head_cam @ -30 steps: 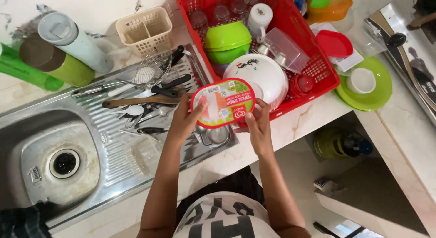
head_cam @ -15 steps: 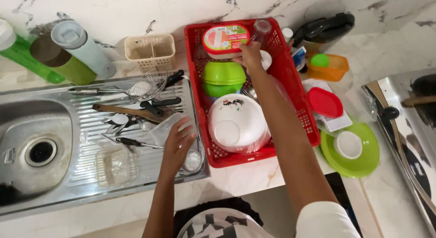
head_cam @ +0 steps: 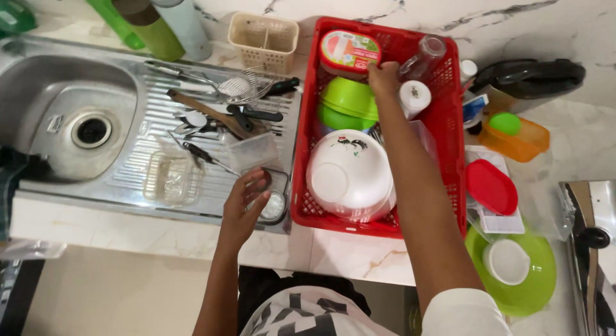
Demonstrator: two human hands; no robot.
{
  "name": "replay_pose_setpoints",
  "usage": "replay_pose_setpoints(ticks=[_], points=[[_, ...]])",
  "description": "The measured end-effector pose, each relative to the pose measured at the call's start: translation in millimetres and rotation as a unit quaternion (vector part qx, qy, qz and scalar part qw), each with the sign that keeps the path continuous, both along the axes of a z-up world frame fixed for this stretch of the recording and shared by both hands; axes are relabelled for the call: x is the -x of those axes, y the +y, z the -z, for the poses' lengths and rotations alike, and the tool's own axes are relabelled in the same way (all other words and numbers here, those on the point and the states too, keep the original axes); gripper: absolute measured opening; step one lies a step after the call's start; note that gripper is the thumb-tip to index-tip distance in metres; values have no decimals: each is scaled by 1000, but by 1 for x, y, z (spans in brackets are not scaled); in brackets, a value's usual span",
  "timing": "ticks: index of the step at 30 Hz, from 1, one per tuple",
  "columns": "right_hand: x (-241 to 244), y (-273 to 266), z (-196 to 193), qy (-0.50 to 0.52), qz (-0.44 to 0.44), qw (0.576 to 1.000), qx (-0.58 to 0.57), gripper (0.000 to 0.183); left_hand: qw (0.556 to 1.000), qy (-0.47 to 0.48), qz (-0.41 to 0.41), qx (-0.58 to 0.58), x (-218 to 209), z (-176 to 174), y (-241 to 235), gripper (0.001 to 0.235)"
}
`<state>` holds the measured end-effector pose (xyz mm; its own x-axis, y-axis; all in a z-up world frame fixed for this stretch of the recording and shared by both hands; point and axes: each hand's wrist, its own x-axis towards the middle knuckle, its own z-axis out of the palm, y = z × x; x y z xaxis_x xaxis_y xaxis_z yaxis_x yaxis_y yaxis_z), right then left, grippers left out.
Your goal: The person organizes various kitchen items, including plastic containers, lids, a glass jar, and green plates, into a red dish rack. They also handle small packets of food and a red plastic container, placing them on the countertop next to the rack.
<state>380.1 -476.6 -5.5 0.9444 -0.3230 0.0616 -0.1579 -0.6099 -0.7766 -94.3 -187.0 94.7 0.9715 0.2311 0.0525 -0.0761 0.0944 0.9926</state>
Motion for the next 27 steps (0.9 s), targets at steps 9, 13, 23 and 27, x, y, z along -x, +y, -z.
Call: replay_pose_setpoints(ticks=[9, 13, 23, 27], points=[[139, 63, -145, -352, -290, 889, -37, 36, 993, 70, -97, -9, 41, 18, 48, 42], [256, 103, -204, -330, -355, 872, 63, 29, 987, 100, -114, -57, 52, 30, 82, 40], [387, 219, -126, -212, -465, 844, 160, 51, 972, 88, -6, -217, 10, 42, 140, 39], [364, 278, -70, 40, -448, 804, 387, 86, 948, 32, 112, -296, -8, 41, 148, 46]])
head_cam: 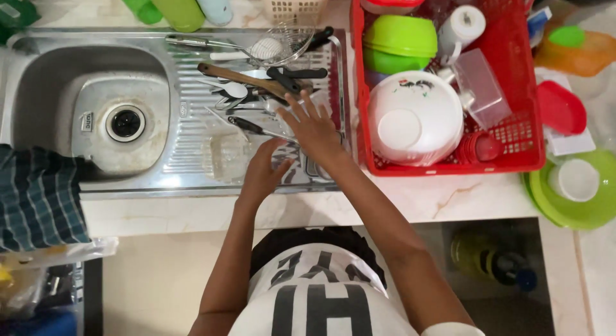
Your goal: The person organizes various kitchen items, including plastic containers, lids, a glass jar, and green plates, into a red dish rack. They also handle small packets of food and a red plastic container, placing them on the countertop next to the rack.
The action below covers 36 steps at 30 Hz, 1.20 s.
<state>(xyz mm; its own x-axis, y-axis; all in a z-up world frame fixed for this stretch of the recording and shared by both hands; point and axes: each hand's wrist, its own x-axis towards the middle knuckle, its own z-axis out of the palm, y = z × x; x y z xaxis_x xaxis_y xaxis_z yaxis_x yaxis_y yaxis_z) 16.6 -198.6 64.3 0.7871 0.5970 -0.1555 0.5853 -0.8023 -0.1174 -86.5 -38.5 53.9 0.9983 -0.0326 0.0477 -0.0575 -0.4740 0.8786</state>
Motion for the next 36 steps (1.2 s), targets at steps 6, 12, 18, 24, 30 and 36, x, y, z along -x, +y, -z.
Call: replay_pose_setpoints(ticks=[6, 12, 18, 24, 30, 36], points=[[59, -6, -2, -46, 101, 986, -127, 87, 993, -82, 78, 35, 17, 21, 5, 38], [141, -54, -38, -235, 183, 887, -354, 53, 955, -266, 95, 91, 25, -28, -52, 37], [181, -118, -71, -303, 320, 801, -404, 35, 918, -327, 207, 82, 21, -36, -120, 40], [210, -194, -57, -333, 461, 727, -386, 27, 892, -360, 269, 43, 34, -34, -168, 33], [201, -310, -40, -341, 555, 665, -366, 25, 911, -309, 271, 17, 34, -54, -209, 36], [106, -469, -16, -387, 479, 745, -257, 38, 926, -341, 159, -6, 15, -46, -283, 31]])
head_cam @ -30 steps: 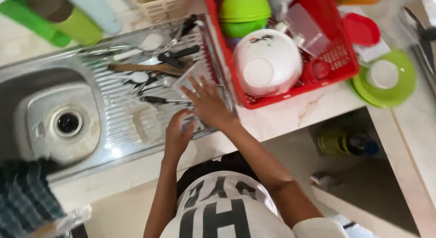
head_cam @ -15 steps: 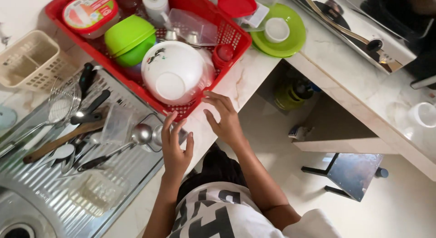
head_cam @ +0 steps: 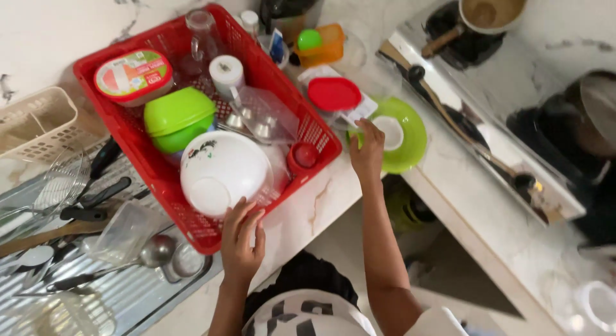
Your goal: The person organizes various kitchen items, including plastic containers, lids, a glass jar, and green plates, into a red dish rack. They also handle small packets of food and a red plastic container, placing them on the countertop next to the rack.
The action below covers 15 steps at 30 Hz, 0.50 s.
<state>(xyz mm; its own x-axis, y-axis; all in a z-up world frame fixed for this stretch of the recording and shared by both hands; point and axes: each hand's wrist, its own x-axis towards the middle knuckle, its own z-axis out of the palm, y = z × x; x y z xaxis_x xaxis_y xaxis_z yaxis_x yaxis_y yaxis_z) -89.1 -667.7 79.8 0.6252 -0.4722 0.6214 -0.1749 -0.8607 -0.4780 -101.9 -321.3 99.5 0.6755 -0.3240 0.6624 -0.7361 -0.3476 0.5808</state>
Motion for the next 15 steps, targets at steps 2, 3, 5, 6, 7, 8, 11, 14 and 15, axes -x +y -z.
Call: replay_pose_setpoints(ticks=[2, 3, 5, 6, 7, 8, 11, 14, 15], points=[[-39, -49, 21, 23, -42, 997, 61, 45, 1000, 1, -29, -9, -7, -8, -22, 32], [-51, -69, 38, 52, -60, 990, 118, 54, 999, 12, -34, -23, -3, -9, -29, 32], [-66, -88, 42, 96, -80, 983, 137, 51, 997, -26, -78, -2, -10, -1, -46, 27], [-80, -95, 42, 134, -77, 975, 157, 47, 992, -74, -102, 17, -15, 0, -50, 23], [-88, -99, 48, 120, -107, 974, 161, 47, 988, -83, -133, 15, -20, 0, -53, 23], [-97, -104, 54, 125, -117, 974, 149, 38, 986, -78, -149, 17, -24, 0, -54, 23], [-99, -129, 65, 110, -165, 970, 138, 22, 981, -48, -188, 29, -15, -2, -68, 22], [-101, -129, 54, 58, -206, 970, 120, 20, 976, -35, -211, 35, -15, -9, -73, 21], [-99, -126, 47, 43, -218, 969, 107, 22, 974, -28, -220, 34, -13, -11, -74, 21]])
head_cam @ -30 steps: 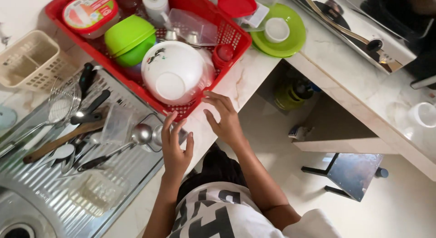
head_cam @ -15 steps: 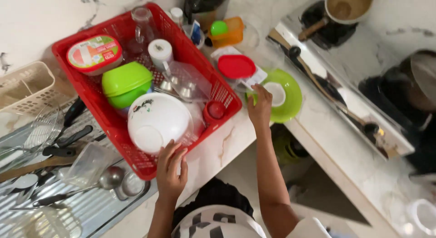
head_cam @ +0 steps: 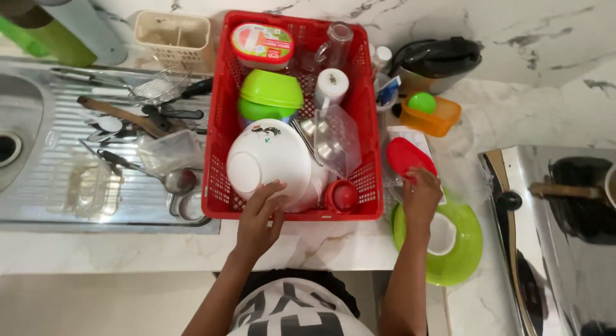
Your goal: The person organizes various kitchen items, including plastic containers, lids, a glass jar, and green plates, into a red dish rack. They also handle small packets of food and a red plastic container, placing them on the countertop next to the rack.
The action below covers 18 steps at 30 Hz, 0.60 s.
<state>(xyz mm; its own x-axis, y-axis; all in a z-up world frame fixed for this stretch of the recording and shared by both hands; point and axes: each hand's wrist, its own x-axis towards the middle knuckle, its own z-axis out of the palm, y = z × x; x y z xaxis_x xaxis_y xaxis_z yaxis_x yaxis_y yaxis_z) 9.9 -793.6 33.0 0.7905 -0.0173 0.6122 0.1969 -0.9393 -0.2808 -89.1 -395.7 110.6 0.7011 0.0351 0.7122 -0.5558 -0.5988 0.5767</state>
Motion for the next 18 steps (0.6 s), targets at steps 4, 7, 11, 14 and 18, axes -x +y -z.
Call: replay_pose_setpoints(ticks=[4, 7, 11, 14, 18], points=[[8, 12, -34, 7, -6, 1000, -23, 25, 1000, 8, -5, 22, -2, 2, -10, 23], [11, 8, -41, -23, -20, 995, -97, 17, 999, 5, -2, 35, 0, 2, -21, 24], [8, 20, -52, -138, -52, 961, -233, 24, 998, -25, 22, 46, 1, -4, -20, 21], [24, 32, -89, -228, -40, 918, -323, 26, 996, -29, 66, 55, -3, -3, -30, 21], [26, 32, -98, -319, -25, 836, -446, 24, 994, -19, 93, 54, -9, 0, -38, 24]])
